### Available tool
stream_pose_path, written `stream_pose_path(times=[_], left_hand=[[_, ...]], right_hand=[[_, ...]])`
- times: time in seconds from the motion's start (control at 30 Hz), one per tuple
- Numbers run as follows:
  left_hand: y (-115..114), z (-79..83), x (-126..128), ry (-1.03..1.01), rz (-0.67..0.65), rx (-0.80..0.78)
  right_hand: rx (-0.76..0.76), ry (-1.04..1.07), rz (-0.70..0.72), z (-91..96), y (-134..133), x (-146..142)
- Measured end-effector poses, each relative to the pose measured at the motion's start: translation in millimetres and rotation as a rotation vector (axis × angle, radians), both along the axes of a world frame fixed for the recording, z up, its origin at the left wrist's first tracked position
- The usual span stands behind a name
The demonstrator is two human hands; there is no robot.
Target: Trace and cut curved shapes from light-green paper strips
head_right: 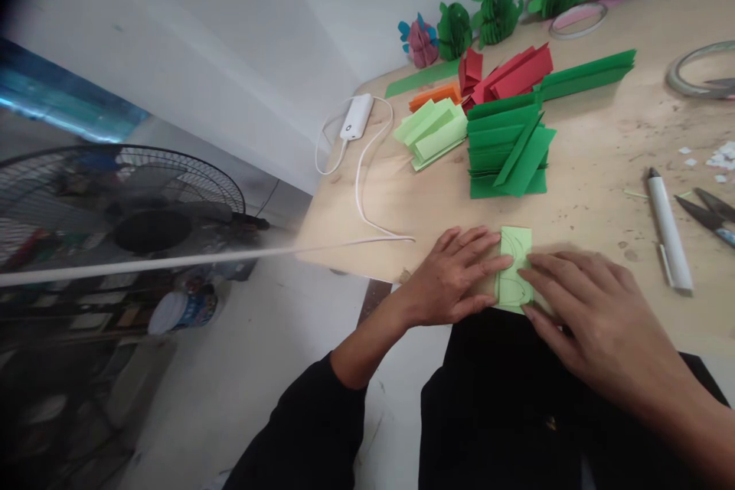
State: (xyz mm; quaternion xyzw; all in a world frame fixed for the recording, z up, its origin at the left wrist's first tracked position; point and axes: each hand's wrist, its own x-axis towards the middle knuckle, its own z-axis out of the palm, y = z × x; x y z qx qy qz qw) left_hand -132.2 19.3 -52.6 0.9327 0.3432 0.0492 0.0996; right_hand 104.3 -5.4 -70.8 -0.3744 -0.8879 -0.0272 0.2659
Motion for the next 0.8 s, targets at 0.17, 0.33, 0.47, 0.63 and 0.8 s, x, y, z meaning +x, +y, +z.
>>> stream_pose_path(times=[0.17,0.33,0.47,0.63,0.8], left_hand=[[5,-1.9,10,0.018,0.041,0.007],[10,-4.7,17,-0.003,0.061,0.017],[11,-4.5,16,-0.016,0.051,0.011],[16,-1.0,11,-0.011,0.012,-0.049],[18,-2.0,11,-0.061,0.023,-0.065]], right_hand=[[0.023,-0.033,-0.01,0.8,6,8],[0.014,-0.055,-0.036,0.3,10,16],[0.015,-0.078,-0.033,-1.5,9,17],[0.012,-0.074,-0.045,-0.5,8,15],[0.012,-0.059,-0.045,1.4,9,13]])
